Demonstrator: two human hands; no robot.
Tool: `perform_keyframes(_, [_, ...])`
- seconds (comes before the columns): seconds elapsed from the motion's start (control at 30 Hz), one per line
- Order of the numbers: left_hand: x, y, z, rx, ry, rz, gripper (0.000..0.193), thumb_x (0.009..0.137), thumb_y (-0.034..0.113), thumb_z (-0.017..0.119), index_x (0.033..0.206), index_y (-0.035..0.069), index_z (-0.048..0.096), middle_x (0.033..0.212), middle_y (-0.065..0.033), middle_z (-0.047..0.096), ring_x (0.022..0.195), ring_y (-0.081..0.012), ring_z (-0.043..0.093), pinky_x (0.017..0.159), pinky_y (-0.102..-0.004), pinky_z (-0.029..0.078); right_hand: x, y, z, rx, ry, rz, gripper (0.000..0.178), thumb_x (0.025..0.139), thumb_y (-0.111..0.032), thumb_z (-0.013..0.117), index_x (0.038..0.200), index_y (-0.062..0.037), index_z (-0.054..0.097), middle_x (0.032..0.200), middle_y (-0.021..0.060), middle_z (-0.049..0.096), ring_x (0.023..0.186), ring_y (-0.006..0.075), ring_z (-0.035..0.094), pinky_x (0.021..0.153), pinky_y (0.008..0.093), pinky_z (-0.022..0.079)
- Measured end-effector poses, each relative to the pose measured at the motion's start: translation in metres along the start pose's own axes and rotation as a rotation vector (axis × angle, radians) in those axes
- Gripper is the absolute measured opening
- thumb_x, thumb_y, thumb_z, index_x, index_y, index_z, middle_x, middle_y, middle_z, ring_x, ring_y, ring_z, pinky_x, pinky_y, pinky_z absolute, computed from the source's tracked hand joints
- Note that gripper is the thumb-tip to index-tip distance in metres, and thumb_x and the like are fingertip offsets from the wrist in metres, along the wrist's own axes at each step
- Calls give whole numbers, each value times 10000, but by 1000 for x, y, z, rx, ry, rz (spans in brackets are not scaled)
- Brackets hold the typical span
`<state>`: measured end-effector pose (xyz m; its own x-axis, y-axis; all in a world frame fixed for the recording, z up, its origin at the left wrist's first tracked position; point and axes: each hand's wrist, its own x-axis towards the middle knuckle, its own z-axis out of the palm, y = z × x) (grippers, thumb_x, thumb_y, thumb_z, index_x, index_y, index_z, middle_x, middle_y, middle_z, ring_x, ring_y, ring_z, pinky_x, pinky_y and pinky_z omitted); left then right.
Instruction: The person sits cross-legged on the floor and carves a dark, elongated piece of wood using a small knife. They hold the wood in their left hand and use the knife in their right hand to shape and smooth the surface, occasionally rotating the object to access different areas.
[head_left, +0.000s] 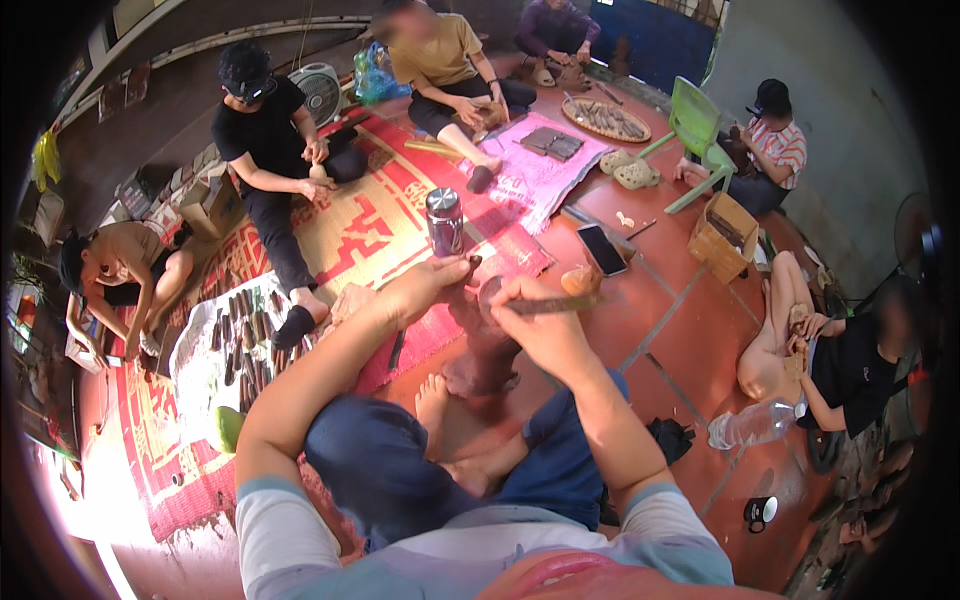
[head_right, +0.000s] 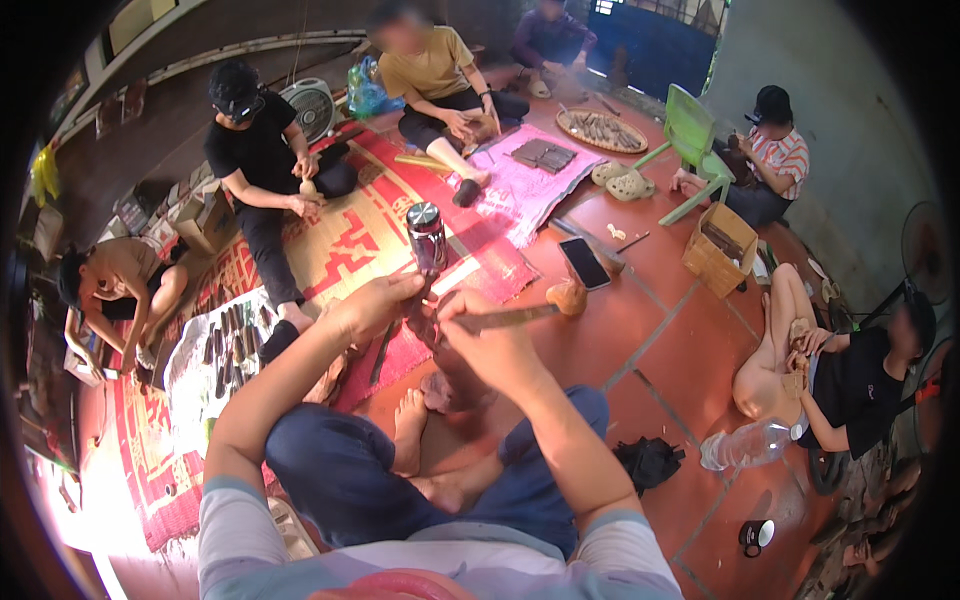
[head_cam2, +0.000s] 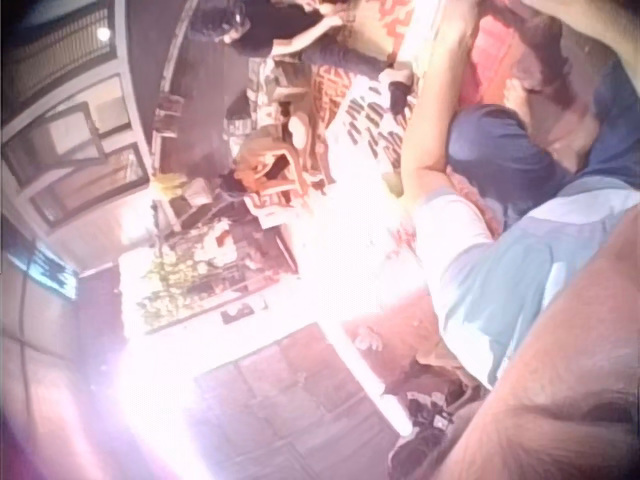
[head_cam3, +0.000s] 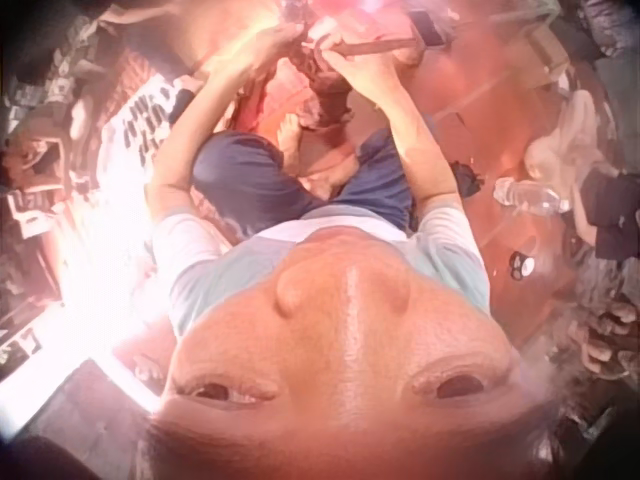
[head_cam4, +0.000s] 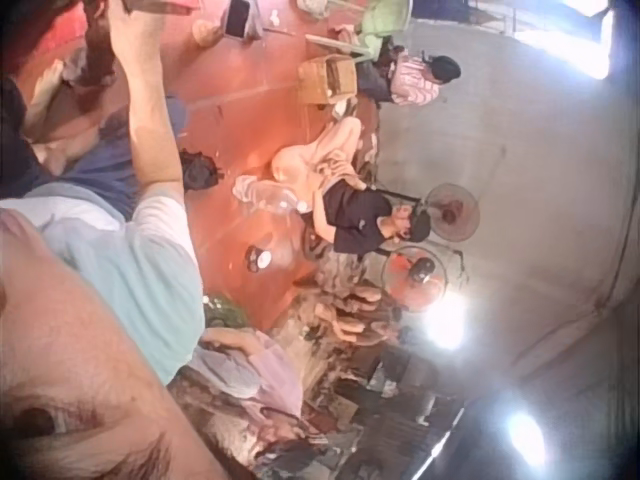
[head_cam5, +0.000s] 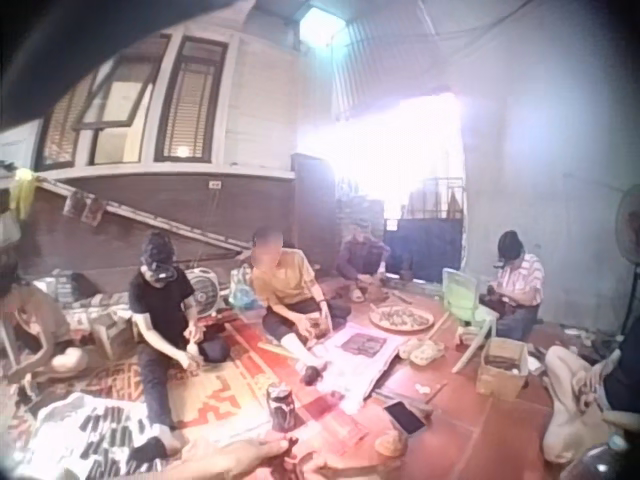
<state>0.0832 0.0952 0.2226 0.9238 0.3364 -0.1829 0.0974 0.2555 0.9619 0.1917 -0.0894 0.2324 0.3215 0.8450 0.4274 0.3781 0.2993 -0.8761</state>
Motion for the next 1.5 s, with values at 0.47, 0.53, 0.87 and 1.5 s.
perform_keyframes(0.47, [16,-7,-18,-25,-16,-46,541,936,494,495,1253,59,545,1050,-53,622,939,-174,564,825,-340,418,25,28,-63,-314,190,-20,69,814,-13,631,826,-45,572,757,-34,536,727,59,495,641,221,411])
perform_keyframes(0.53, [18,-12,-15,-138,-14,-42,541,936,505,487,1248,68,554,1004,-31,622,917,-167,557,830,-337,403,20,11,-47,-196,55,65,82,818,-55,661,834,-42,582,779,-24,556,764,58,503,675,222,413])
perform_keyframes(0.87, [7,3,1,-119,23,-138,474,920,467,549,1194,82,590,862,15,580,797,-145,532,785,-348,413,20,35,-63,-251,132,64,69,808,-15,649,809,-54,592,806,1,611,760,78,562,702,233,452])
perform_keyframes(1.5, [16,-13,-11,-114,-39,-136,507,927,547,485,1229,152,582,970,55,609,829,-147,539,894,-429,374,74,17,-52,-212,-56,320,112,689,-91,672,787,-42,648,702,79,663,647,192,636,588,316,486])
